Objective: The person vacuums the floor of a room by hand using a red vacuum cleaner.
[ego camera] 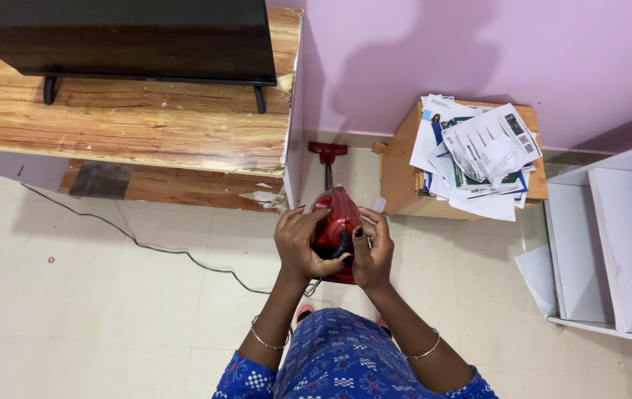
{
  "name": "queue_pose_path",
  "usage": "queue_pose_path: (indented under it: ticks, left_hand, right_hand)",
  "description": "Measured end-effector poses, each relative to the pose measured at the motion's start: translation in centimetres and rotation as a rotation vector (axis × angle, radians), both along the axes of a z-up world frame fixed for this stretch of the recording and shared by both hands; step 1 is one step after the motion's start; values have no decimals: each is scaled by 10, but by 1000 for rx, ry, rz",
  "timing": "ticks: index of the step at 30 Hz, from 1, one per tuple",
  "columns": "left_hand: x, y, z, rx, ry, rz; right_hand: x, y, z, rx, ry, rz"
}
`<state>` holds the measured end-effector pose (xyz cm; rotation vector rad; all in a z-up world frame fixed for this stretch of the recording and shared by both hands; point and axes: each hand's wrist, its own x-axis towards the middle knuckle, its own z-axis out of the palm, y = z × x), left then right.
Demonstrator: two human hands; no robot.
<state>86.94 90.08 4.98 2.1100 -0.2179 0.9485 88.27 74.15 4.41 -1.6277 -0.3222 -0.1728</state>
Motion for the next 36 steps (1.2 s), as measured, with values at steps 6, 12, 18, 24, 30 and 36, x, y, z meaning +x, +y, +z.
queue_pose_path:
  ticks: [6, 12, 18, 24, 30, 36]
  left_hand:
    - [18, -10, 9, -6, -56, 31]
    - [25, -21, 16, -42, -2, -9]
    - [25, -28, 12, -8, -57, -1]
    - [19, -22, 6, -19, -28, 19]
    - [15, -28, 8, -5, -59, 8]
    - [11, -38, 13, 15, -60, -31]
  right_hand:
    - [19, -12, -3, 84, 90, -36]
    - [25, -22, 3, 51, 48, -82]
    - [21, -29, 2, 36, -5, -56]
    - [15, -26, -2, 56, -36, -9]
    - [9, -32, -3, 44, -65, 6]
    - [7, -41, -6, 67, -58, -5]
